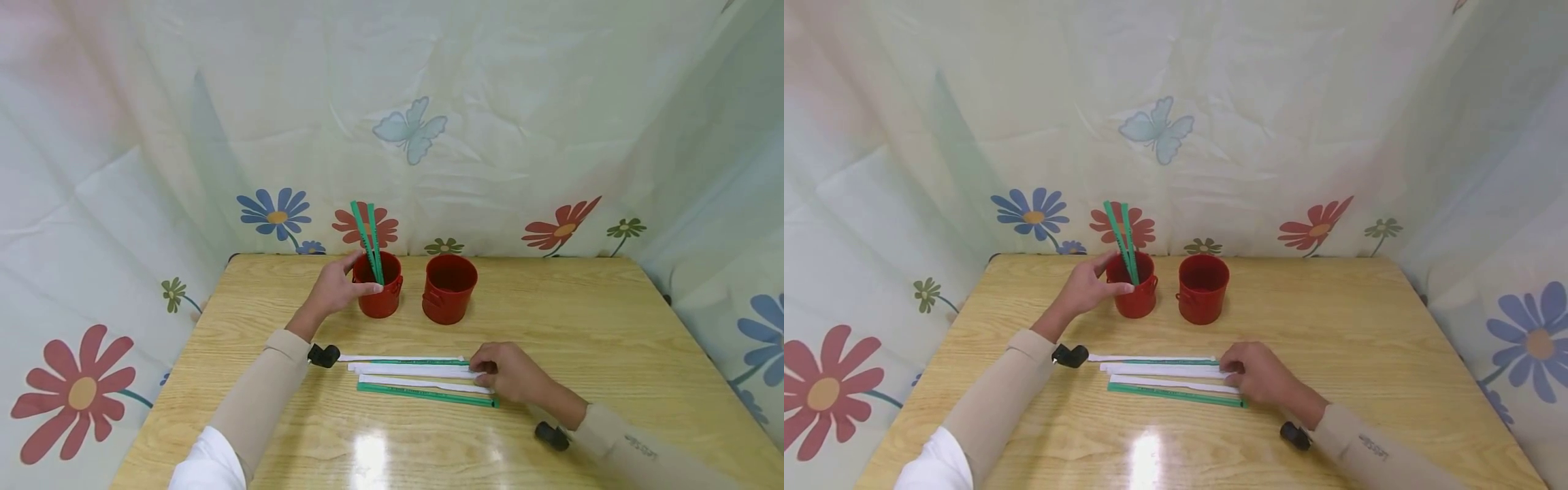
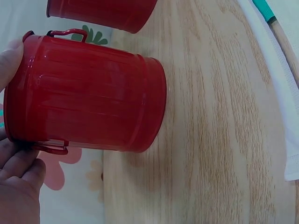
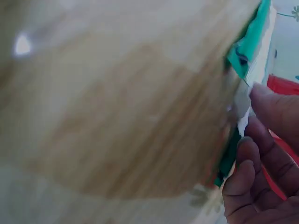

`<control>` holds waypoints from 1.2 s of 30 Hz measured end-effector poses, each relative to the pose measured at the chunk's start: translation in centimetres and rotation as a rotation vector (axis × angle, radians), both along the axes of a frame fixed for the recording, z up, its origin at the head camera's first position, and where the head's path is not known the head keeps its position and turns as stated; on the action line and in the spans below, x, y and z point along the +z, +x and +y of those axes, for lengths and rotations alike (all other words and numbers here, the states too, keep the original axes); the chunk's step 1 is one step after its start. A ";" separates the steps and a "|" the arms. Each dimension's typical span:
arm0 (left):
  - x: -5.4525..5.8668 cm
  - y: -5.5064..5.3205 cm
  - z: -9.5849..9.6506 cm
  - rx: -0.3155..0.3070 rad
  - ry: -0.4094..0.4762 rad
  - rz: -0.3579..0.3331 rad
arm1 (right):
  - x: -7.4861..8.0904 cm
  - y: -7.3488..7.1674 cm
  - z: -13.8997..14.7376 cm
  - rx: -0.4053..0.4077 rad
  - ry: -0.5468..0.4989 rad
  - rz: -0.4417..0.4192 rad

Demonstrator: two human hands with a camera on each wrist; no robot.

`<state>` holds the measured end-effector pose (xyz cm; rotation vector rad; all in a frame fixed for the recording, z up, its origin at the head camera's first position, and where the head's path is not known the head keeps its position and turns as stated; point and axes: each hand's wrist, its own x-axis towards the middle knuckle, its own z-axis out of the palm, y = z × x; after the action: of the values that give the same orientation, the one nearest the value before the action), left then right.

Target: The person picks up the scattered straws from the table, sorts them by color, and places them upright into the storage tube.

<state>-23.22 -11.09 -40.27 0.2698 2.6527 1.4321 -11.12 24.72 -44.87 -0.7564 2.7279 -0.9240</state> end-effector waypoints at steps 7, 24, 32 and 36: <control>-0.1 0.0 0.0 0.004 0.001 0.008 | -0.3 0.1 -0.5 0.093 0.125 0.114; 0.0 -0.1 0.0 -0.016 0.022 0.019 | 0.4 -0.4 -0.2 0.026 0.179 0.210; -0.1 -0.1 0.0 -0.016 0.014 0.028 | -0.3 -1.0 -0.1 0.040 0.228 0.225; -0.2 -0.2 0.0 -0.008 0.008 0.025 | -0.1 -1.1 -0.2 0.099 0.296 0.228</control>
<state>-23.42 -11.07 -40.52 0.3008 2.6627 1.4464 -12.26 24.47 -44.95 -0.9756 2.8943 -0.4209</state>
